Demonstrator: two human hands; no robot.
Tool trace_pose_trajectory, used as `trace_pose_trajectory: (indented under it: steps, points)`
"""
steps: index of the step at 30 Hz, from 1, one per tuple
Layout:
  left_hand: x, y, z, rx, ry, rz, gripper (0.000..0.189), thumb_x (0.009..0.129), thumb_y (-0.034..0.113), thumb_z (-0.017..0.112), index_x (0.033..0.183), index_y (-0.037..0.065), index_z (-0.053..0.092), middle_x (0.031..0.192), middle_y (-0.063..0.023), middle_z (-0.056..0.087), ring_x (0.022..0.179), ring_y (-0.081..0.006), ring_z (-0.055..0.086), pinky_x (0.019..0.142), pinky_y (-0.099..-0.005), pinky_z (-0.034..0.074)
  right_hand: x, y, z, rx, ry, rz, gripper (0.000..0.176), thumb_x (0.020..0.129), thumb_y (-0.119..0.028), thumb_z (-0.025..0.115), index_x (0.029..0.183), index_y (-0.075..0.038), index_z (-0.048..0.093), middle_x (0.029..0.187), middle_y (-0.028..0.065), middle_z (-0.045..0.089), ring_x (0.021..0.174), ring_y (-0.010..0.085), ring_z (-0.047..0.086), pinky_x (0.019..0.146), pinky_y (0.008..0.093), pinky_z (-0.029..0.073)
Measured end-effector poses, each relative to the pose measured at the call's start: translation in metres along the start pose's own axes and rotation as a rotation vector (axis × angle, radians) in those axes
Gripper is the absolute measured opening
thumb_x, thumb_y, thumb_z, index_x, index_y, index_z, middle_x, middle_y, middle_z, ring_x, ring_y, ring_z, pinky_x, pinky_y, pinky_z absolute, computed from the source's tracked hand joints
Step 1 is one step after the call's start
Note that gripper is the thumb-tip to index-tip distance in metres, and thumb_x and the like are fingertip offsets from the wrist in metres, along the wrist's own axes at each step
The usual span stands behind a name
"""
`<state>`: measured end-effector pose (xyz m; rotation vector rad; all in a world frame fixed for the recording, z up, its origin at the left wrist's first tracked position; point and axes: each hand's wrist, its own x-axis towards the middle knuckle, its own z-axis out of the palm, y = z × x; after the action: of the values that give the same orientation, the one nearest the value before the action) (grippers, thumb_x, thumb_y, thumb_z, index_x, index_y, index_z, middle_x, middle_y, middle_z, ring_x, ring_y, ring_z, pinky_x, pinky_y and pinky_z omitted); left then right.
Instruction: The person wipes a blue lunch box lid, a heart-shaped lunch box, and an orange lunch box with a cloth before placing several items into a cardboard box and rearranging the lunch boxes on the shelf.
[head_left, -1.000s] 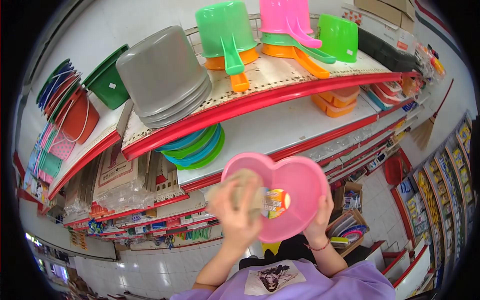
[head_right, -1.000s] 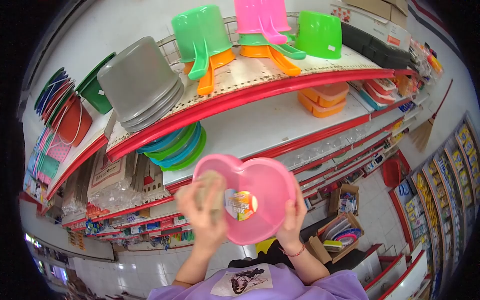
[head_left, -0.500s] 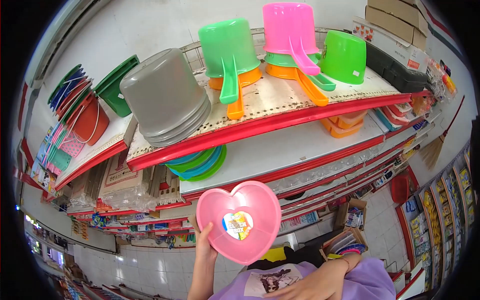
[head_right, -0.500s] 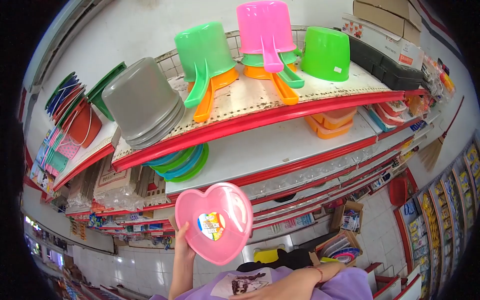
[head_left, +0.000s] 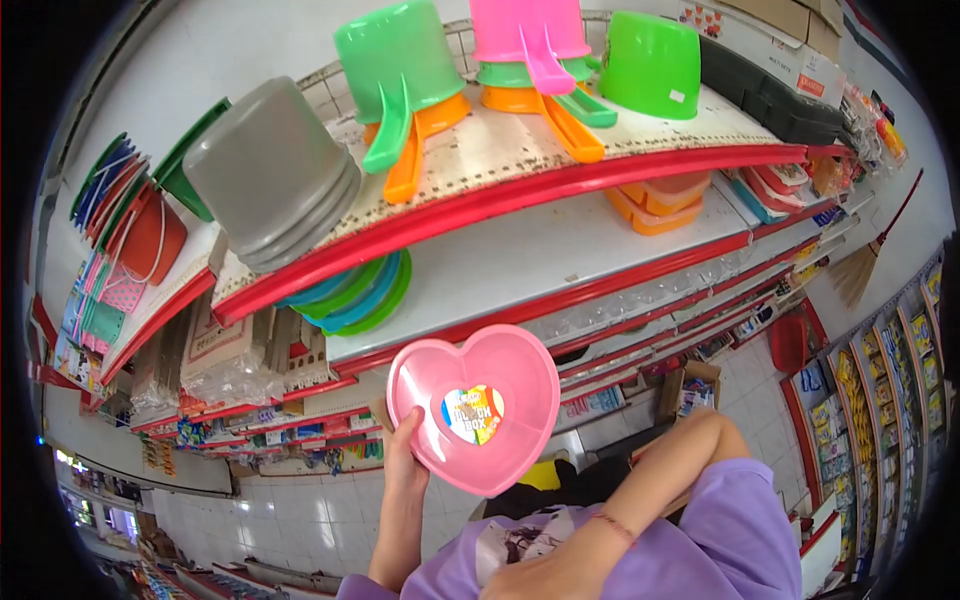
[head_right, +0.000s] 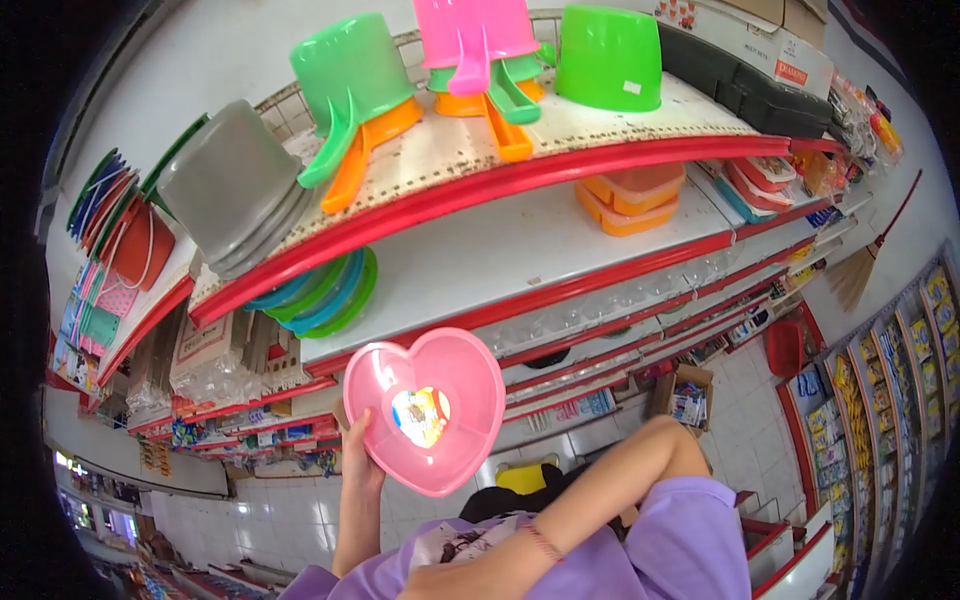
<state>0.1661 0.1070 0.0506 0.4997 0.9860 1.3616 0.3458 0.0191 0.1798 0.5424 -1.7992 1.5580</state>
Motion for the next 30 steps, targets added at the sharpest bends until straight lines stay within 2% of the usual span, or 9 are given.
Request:
trace_pose_trajectory:
  steps: [4,10,14,18,20,22,24,28,30]
  points:
    - [-0.001,-0.001,0.02,0.005,-0.008,-0.006,0.056,0.08,0.009,0.061,0.129,0.002,0.035,0.117,-0.0141,0.051,0.106,-0.024,0.054,0.088,-0.0361,0.047,0.029,0.04,0.01,-0.461,0.166,-0.026,0.016,0.09,-0.022,0.051,0.093,-0.007,0.052,0.056,-0.0006,0.054,0.047,0.0185,0.056,0.043,0.0291,0.042]
    - [0.003,-0.004,0.003,0.014,0.064,0.036,0.049,0.083,0.017,0.058,0.124,-0.002,0.04,0.116,-0.0146,0.053,0.106,-0.0242,0.054,0.09,-0.0365,0.046,-0.01,0.016,-0.015,-0.22,-0.078,-0.063,0.036,0.091,-0.026,0.049,0.115,0.0,0.049,0.098,0.0143,0.05,0.088,0.0283,0.05,0.074,0.0361,0.042]
    - [0.006,-0.005,-0.01,-0.068,0.057,0.014,0.051,0.081,0.01,0.06,0.126,0.0,0.038,0.114,-0.0128,0.053,0.103,-0.0221,0.055,0.086,-0.0346,0.048,-0.039,-0.004,-0.024,0.011,-0.088,-0.019,0.042,0.089,-0.02,0.055,0.122,0.005,0.048,0.101,0.0151,0.051,0.087,0.0304,0.052,0.076,0.0379,0.042]
    - [0.007,-0.005,-0.01,0.037,0.079,0.016,0.051,0.081,0.01,0.061,0.125,-0.001,0.039,0.114,-0.0126,0.053,0.103,-0.0215,0.055,0.084,-0.0342,0.048,-0.056,-0.03,-0.025,0.102,-0.123,0.152,0.034,0.089,-0.018,0.053,0.116,0.004,0.053,0.094,0.0149,0.061,0.077,0.028,0.06,0.069,0.0361,0.046]
    - [0.005,-0.004,-0.003,0.077,0.074,0.067,0.049,0.082,0.013,0.06,0.124,-0.003,0.04,0.115,-0.0144,0.054,0.102,-0.0231,0.056,0.086,-0.0345,0.049,-0.063,-0.046,-0.038,0.4,-0.324,0.507,0.029,0.086,-0.019,0.054,0.106,0.001,0.059,0.101,0.019,0.056,0.093,0.0312,0.058,0.084,0.0461,0.041]
    - [0.005,-0.004,0.001,0.092,0.07,0.085,0.047,0.083,0.015,0.059,0.123,-0.004,0.041,0.115,-0.0154,0.054,0.102,-0.0238,0.057,0.086,-0.0344,0.049,-0.084,-0.058,-0.044,0.348,-0.326,0.266,0.027,0.087,-0.021,0.052,0.103,0.0,0.061,0.106,0.0202,0.055,0.1,0.0314,0.057,0.089,0.0506,0.04]
    - [0.006,-0.002,0.0,0.093,0.067,0.071,0.045,0.084,0.016,0.058,0.122,-0.004,0.042,0.114,-0.0154,0.055,0.102,-0.0235,0.057,0.086,-0.034,0.049,-0.108,-0.065,-0.042,-0.098,-0.07,-0.54,0.03,0.092,-0.023,0.045,0.107,-0.001,0.06,0.111,0.0184,0.056,0.097,0.0286,0.06,0.085,0.0498,0.041]
    - [0.004,0.0,0.008,0.09,0.074,0.076,0.044,0.087,0.02,0.055,0.121,-0.005,0.043,0.113,-0.0153,0.056,0.102,-0.0227,0.057,0.086,-0.0333,0.048,-0.087,-0.039,-0.021,-0.028,-0.061,0.05,0.033,0.093,-0.029,0.044,0.107,-0.004,0.061,0.122,0.0093,0.054,0.097,0.027,0.059,0.089,0.0478,0.038]
    - [0.006,0.0,0.008,0.099,0.057,0.078,0.044,0.087,0.02,0.055,0.121,-0.005,0.043,0.114,-0.0156,0.056,0.103,-0.023,0.057,0.087,-0.0338,0.048,-0.098,-0.034,-0.023,-0.252,0.013,0.301,0.032,0.081,-0.028,0.058,0.106,-0.008,0.062,0.115,0.0103,0.056,0.1,0.0254,0.055,0.092,0.048,0.033]
